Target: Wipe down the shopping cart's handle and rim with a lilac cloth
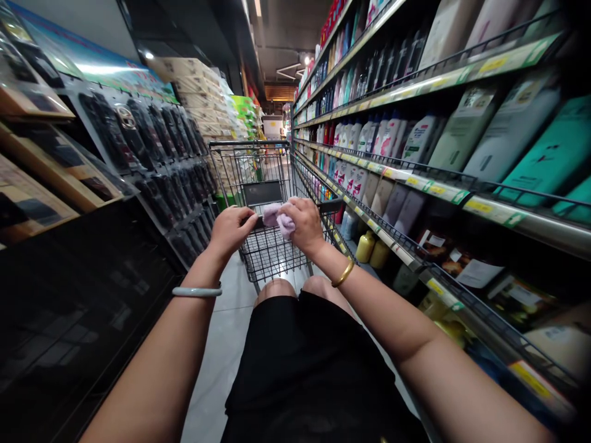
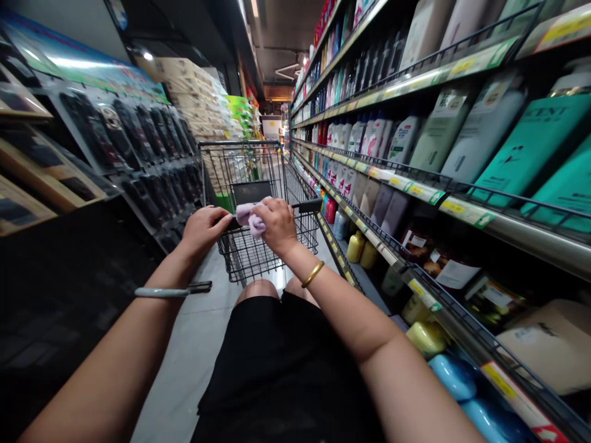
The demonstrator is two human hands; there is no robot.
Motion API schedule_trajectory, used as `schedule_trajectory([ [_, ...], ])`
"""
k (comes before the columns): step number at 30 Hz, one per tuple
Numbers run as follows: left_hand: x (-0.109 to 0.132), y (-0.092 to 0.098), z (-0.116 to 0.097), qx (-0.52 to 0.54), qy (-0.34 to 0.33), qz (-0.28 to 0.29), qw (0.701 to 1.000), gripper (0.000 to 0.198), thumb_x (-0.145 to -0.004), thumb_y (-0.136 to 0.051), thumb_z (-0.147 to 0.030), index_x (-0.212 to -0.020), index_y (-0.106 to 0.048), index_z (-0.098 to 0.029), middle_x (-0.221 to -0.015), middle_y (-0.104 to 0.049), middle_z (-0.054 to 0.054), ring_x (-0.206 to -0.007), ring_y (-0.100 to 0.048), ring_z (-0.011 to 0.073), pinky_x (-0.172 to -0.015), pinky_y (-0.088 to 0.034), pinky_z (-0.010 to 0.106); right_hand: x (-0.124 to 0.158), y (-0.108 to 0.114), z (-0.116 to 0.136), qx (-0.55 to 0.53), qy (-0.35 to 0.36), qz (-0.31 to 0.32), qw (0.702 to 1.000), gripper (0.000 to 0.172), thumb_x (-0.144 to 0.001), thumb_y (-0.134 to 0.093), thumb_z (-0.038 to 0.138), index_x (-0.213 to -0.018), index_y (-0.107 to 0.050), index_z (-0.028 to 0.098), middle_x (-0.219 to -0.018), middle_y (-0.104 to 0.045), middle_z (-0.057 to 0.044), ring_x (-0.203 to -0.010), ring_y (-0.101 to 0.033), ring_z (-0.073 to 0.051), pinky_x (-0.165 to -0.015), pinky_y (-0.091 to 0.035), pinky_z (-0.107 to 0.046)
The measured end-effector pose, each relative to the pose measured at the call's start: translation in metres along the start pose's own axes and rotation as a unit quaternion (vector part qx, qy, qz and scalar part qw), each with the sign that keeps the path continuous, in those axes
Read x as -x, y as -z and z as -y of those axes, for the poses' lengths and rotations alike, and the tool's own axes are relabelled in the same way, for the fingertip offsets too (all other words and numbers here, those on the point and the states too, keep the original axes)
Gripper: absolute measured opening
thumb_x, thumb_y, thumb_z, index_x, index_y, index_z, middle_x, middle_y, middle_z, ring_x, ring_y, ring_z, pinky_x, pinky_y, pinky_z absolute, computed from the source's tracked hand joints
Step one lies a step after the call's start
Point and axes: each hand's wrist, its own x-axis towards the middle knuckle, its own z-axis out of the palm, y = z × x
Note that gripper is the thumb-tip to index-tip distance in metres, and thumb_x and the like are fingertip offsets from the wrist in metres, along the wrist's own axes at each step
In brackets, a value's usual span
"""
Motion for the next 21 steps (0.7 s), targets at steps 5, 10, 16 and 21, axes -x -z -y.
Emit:
schedule_trajectory([
  [5,0.005,0.005,0.002,0.012,-0.004,-0.008,1.000,0.042,-0.093,-0.045,-0.051,-0.086,-0.073,-0.020,-0.085,-0.072,0.008,-0.088,-0.063,0.0256,-0.086,-0.046,0.038,0.043,-0.028,-0.007,-0.007,0.030,0.082,0.996,0.023,-0.095,-0.062,0.022,-0.113,-0.075,0.028,-0.131,-0.067,-0.005,-0.119,-0.048,-0.026,-0.099,-0.035,-0.039],
  [10,0.010,0.009,0.008,0.007,0.002,-0.014,1.000,0.047,-0.092,-0.049,-0.059,-0.087,-0.074,-0.020,-0.084,-0.072,0.008,-0.087,-0.062,0.0262,-0.084,-0.045,0.038,0.045,-0.021,0.003,-0.043,0.020,0.073,0.996,0.021,-0.093,-0.064,0.023,-0.111,-0.075,0.026,-0.127,-0.068,-0.005,-0.116,-0.050,-0.025,-0.099,-0.037,-0.037],
  [16,0.012,0.011,0.010,0.001,-0.003,-0.013,1.000,0.044,-0.090,-0.048,-0.055,-0.086,-0.073,-0.020,-0.085,-0.072,0.008,-0.087,-0.063,0.0261,-0.085,-0.047,0.038,-0.025,0.016,0.034,-0.039,0.045,-0.004,0.998,0.024,-0.100,-0.054,0.031,-0.114,-0.072,0.027,-0.129,-0.066,-0.006,-0.121,-0.051,-0.025,-0.101,-0.037,-0.037],
  [21,0.012,0.012,0.009,-0.005,-0.004,-0.005,1.000,0.039,-0.088,-0.048,-0.049,-0.090,-0.074,-0.020,-0.087,-0.074,0.008,-0.090,-0.064,0.0252,-0.097,-0.048,0.039,-0.087,0.014,0.035,-0.054,0.003,0.197,0.979,0.021,-0.087,-0.065,0.032,-0.106,-0.072,0.024,-0.109,-0.073,-0.004,-0.097,-0.062,-0.022,-0.084,-0.043,-0.033],
])
